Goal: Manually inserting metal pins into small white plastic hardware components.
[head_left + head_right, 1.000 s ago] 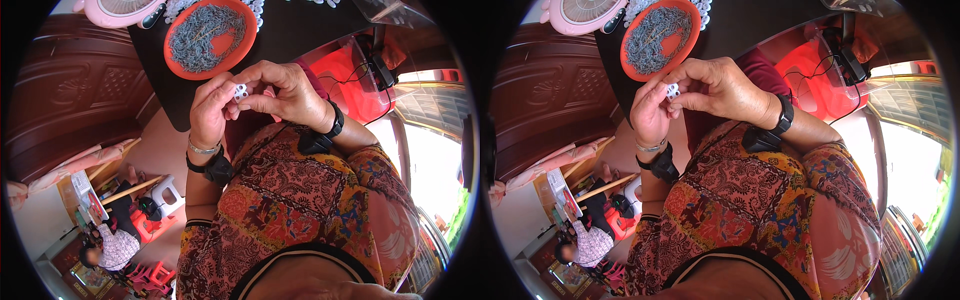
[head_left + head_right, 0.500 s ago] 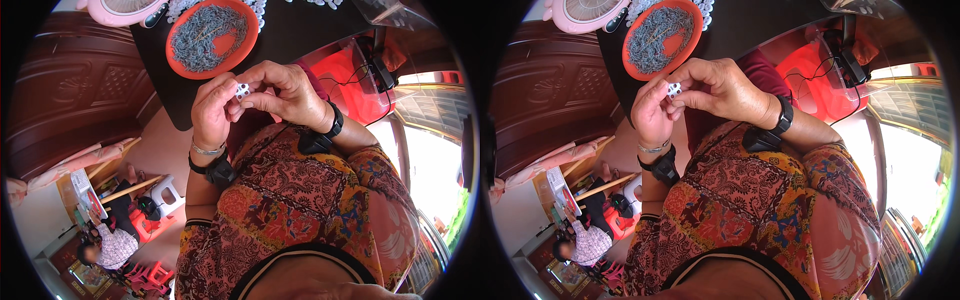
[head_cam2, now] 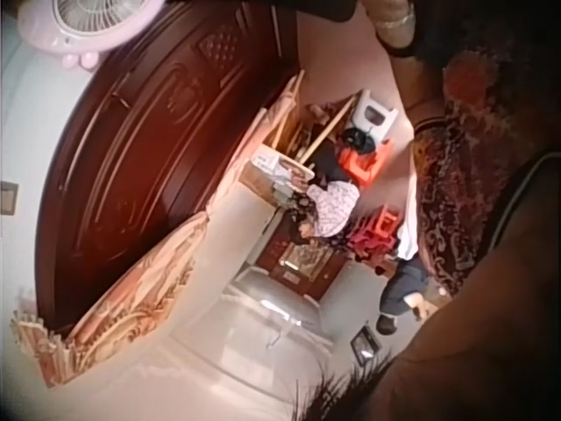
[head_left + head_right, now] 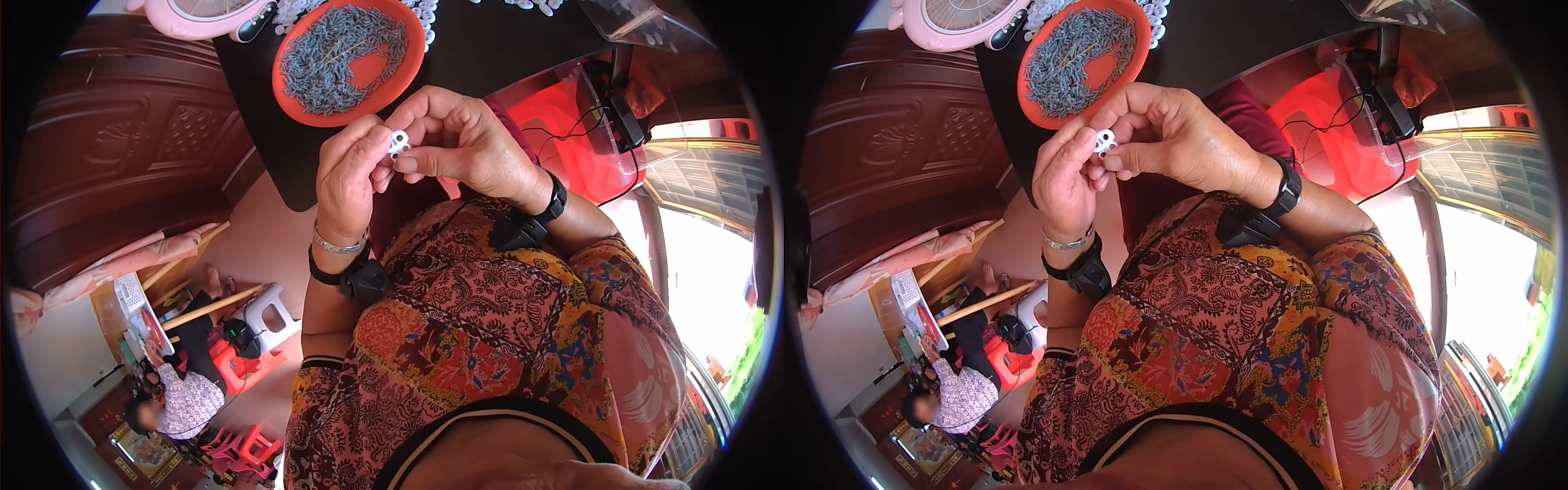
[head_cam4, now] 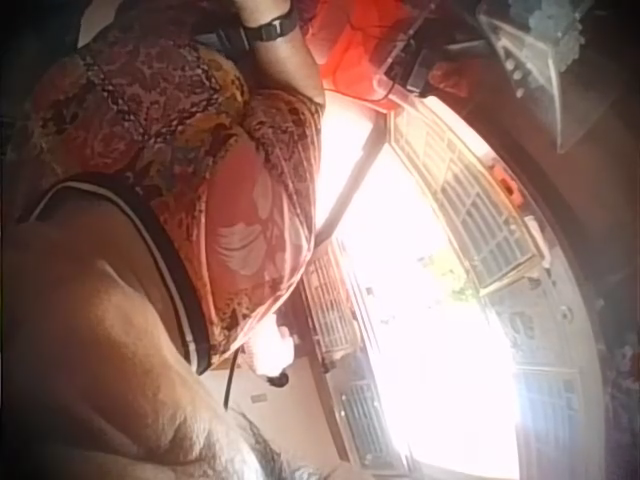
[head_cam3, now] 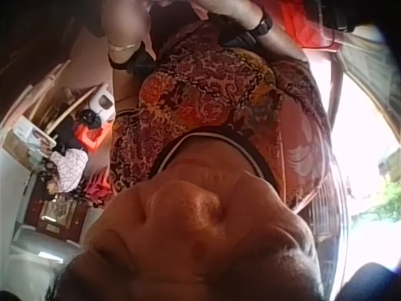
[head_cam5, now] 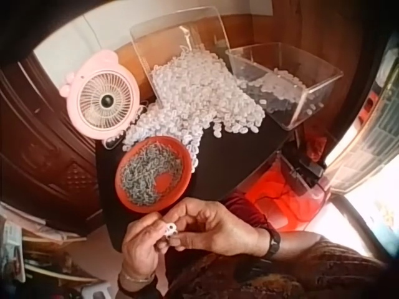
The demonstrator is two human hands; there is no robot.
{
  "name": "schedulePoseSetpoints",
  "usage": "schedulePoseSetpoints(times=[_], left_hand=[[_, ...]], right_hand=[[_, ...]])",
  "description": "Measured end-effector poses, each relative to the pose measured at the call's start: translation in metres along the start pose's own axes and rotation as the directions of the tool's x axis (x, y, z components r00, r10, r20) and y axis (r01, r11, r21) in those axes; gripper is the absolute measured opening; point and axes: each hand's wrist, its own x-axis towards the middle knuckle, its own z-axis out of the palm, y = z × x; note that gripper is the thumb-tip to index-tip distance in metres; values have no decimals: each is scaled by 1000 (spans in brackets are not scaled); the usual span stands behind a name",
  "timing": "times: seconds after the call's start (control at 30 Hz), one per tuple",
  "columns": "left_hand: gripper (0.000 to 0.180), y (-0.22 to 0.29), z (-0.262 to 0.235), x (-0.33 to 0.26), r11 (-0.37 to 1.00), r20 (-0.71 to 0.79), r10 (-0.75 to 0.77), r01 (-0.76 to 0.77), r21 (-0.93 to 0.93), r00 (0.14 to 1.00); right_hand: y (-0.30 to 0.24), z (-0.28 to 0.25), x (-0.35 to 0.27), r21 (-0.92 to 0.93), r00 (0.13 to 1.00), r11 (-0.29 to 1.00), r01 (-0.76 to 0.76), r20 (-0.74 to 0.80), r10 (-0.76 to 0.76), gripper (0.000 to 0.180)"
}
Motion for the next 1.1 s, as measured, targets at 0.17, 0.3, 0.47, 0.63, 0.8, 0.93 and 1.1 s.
schedulePoseSetpoints(times=[0.17, 0.3, 0.47, 0.63, 0.8, 0.93, 1.1], left_hand=[[33, -1, 1, 0, 1000, 6, 0, 0, 15, 1000], [33, -2, -3, 0, 1000, 21, -7, 6, 22, 1000], [33, -1, -4, -1, 1000, 48, -2, 1, 11, 999], [27, -4, -6, -2, 992, 120, -15, 30, -124, 993], [25, -10, -3, -3, 980, 105, 47, -25, -197, 993], [25, -6, -2, -4, 994, 70, 58, -51, -101, 996], [26, -3, 6, -6, 982, -34, 132, -126, 140, 991]], right_hand=[[-8, 0, 0, -19, 1000, 1000, -24, 18, 25, 23], [1, 0, 0, 5, 999, 999, -37, -16, 37, 25], [1, 1, -2, -128, 998, 991, 41, -34, -46, 25], [-6, 5, -4, -240, 993, 964, 116, -9, -122, 21], [4, 2, -3, -237, 979, 951, 196, -15, -206, 20], [3, 1, -3, -308, 972, 926, 220, -8, -234, 20], [1, 4, -2, -196, 995, 976, 90, -26, -97, 25]])
